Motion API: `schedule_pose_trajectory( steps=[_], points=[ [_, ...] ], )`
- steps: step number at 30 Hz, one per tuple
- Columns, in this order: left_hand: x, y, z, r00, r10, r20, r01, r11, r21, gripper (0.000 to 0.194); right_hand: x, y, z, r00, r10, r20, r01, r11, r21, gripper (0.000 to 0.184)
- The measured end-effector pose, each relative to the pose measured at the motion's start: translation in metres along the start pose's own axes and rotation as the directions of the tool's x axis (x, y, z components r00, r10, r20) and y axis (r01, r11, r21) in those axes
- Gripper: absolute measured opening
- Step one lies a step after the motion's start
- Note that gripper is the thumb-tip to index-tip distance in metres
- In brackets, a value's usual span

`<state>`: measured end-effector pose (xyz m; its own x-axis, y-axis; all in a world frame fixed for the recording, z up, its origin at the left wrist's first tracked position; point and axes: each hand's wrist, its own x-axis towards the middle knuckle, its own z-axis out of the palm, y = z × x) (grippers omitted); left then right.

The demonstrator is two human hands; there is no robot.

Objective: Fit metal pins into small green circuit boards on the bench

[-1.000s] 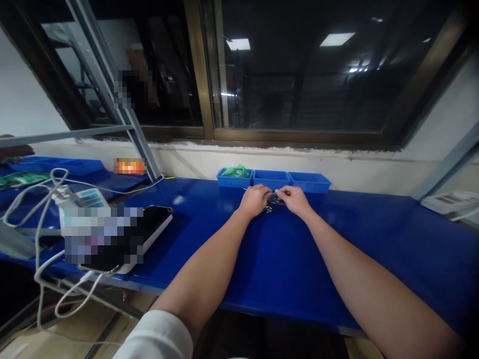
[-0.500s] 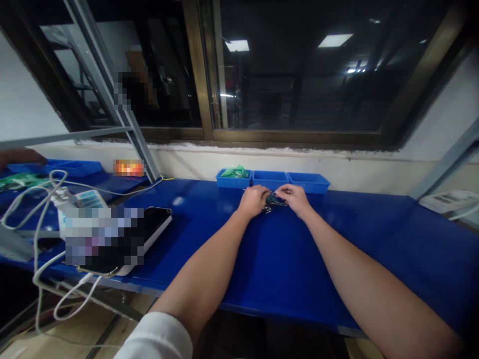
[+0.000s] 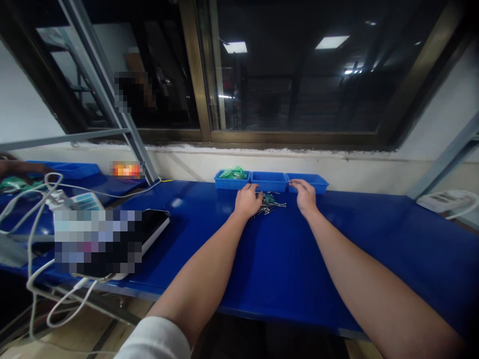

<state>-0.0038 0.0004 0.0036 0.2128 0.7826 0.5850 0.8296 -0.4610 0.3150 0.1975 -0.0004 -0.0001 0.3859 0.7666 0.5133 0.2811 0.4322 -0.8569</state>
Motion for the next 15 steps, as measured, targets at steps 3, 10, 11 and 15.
schedule_pose_trajectory(
  steps=[3, 10, 11, 15],
  points=[
    [0.0, -0.001, 0.001, 1.0, -0.009, 0.007, 0.009, 1.0, 0.017, 0.028, 0.004, 0.005, -0.005, 0.998, 0.017, -0.064, -0.021, 0.998, -0.062, 0.027],
    [0.0, -0.001, 0.002, 0.996, -0.037, 0.078, 0.034, 0.999, 0.034, 0.029, 0.008, 0.022, -0.008, 0.998, 0.007, -0.069, -0.029, 0.945, -0.325, 0.044],
    [0.0, -0.001, 0.002, 0.994, -0.047, 0.1, 0.044, 0.999, 0.031, 0.03, 0.008, 0.023, -0.008, 0.999, 0.001, -0.049, -0.018, 0.931, -0.363, 0.049],
    [-0.002, 0.001, 0.003, 0.973, -0.063, 0.222, 0.062, 0.998, 0.011, 0.053, 0.004, 0.018, -0.005, 0.994, -0.098, 0.05, 0.11, 0.877, -0.467, 0.05]
  ],
)
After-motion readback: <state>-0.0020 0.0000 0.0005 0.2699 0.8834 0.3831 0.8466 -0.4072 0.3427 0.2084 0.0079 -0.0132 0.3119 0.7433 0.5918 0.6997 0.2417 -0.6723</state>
